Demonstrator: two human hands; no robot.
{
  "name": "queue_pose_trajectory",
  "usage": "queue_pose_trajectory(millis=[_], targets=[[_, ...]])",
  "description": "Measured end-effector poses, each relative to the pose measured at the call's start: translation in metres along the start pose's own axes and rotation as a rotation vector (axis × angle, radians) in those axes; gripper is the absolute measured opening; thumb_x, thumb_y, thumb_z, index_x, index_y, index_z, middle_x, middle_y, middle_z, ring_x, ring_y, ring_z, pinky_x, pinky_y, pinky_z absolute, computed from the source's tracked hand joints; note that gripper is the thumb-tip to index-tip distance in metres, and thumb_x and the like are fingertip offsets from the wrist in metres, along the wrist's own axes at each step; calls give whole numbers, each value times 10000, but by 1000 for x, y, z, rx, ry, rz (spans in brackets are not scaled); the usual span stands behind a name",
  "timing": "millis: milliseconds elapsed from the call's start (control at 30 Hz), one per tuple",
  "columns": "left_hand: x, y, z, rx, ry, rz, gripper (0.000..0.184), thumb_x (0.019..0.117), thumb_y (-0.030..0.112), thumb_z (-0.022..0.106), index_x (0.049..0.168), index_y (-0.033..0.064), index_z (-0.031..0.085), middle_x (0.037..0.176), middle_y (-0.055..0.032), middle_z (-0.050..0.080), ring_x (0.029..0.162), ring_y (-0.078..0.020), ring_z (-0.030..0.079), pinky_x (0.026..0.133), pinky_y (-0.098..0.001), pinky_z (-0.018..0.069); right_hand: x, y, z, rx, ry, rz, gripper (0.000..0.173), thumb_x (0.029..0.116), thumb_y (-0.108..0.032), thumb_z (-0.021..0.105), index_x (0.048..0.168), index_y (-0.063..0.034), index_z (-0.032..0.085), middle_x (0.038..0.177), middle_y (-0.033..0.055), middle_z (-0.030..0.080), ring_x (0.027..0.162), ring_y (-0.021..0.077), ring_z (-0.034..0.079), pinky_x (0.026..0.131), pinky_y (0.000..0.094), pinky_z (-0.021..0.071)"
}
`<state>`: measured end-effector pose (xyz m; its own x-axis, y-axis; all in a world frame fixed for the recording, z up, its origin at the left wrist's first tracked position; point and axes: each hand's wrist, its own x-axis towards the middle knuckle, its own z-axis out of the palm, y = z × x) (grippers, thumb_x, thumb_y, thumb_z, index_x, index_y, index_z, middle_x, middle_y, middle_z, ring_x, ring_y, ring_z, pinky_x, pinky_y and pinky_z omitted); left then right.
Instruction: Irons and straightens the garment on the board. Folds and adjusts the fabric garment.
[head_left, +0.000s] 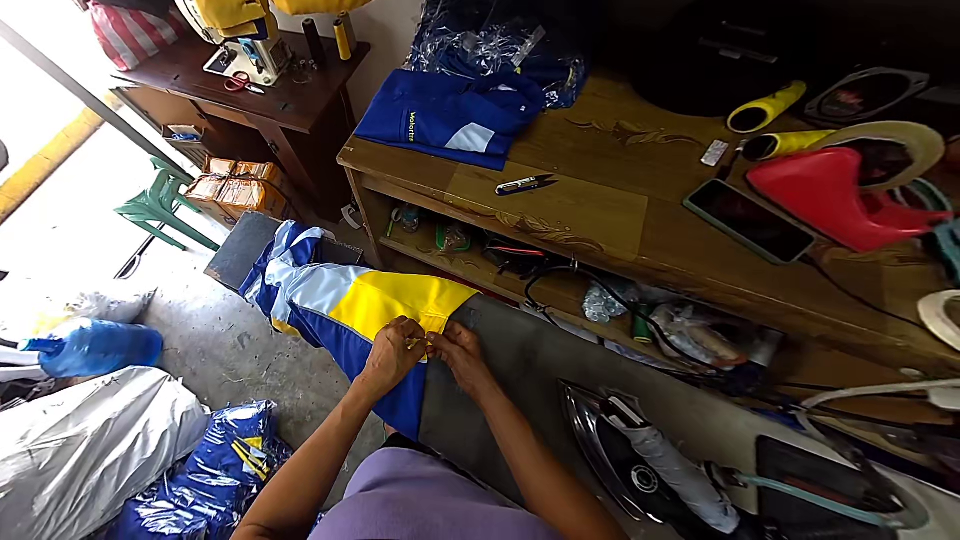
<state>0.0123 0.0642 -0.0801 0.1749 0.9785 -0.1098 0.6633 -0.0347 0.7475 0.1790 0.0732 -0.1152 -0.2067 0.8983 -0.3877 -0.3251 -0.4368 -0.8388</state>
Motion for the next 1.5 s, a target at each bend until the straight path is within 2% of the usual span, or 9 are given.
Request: queue_pose_trajectory(millis=[233,400,500,633,833,967,1133,1367,1500], targets=[[-6,-2,8,86,78,117,185,960,154,646,1022,3,733,1039,-171,717,1034,-295,693,946,-411,554,2,4,0,35,28,-10,273,927,63,639,1183,52,544,894,109,697,703,163,686,668,307,607],[-11,-1,18,154,186,205,159,956,131,643,1002,9,734,1011,-160,724,1010,-301,705,927,-407,572,2,5,3,66,61,-40,335,906,99,620,1219,48,515,936,113,695,737,156,680,678,303,596],[-12,-2,19,43,170,106,183,965,139,650,1040,-14,718,1005,-162,719,956,-264,714,903,-385,583,3,7,6,78,74,-91,367,886,111,612,1238,60,520,949,115,707,766,150,680,695,296,587],[-10,-10,19,-41,125,96,201,974,150,654,1054,-30,700,987,-162,711,916,-228,712,876,-350,586,4,7,4,106,51,-99,339,881,125,591,1207,51,535,968,108,703,800,147,682,725,298,589],[-2,-12,9,-85,60,131,192,973,135,654,1046,-39,690,954,-149,719,885,-195,712,865,-315,584,7,2,-2,132,-34,-104,368,891,122,576,1245,41,523,1019,109,709,838,147,693,758,305,595],[1,-23,16,-73,76,226,180,987,133,638,1037,-30,694,942,-133,727,871,-179,721,862,-315,595,7,3,-8,100,-67,-152,402,889,94,597,1280,55,513,1033,123,707,831,150,681,735,302,581],[0,-29,20,-37,88,306,191,1008,131,603,1062,-33,686,958,-142,728,891,-195,724,878,-322,590,3,-1,-9,137,-83,-126,347,895,80,594,1235,35,538,1004,107,703,764,133,658,677,285,563],[-6,-2,12,177,149,246,217,967,188,659,1051,-4,715,1006,-162,726,989,-306,715,913,-431,582,8,-1,-6,-1,-42,-156,421,887,49,626,1267,35,446,974,104,704,749,131,664,667,282,562],[-5,2,13,44,123,144,229,988,183,648,1066,-26,701,973,-159,716,904,-257,714,875,-390,590,6,2,0,44,11,-177,443,879,63,618,1292,58,459,1007,120,700,803,146,674,715,300,574]])
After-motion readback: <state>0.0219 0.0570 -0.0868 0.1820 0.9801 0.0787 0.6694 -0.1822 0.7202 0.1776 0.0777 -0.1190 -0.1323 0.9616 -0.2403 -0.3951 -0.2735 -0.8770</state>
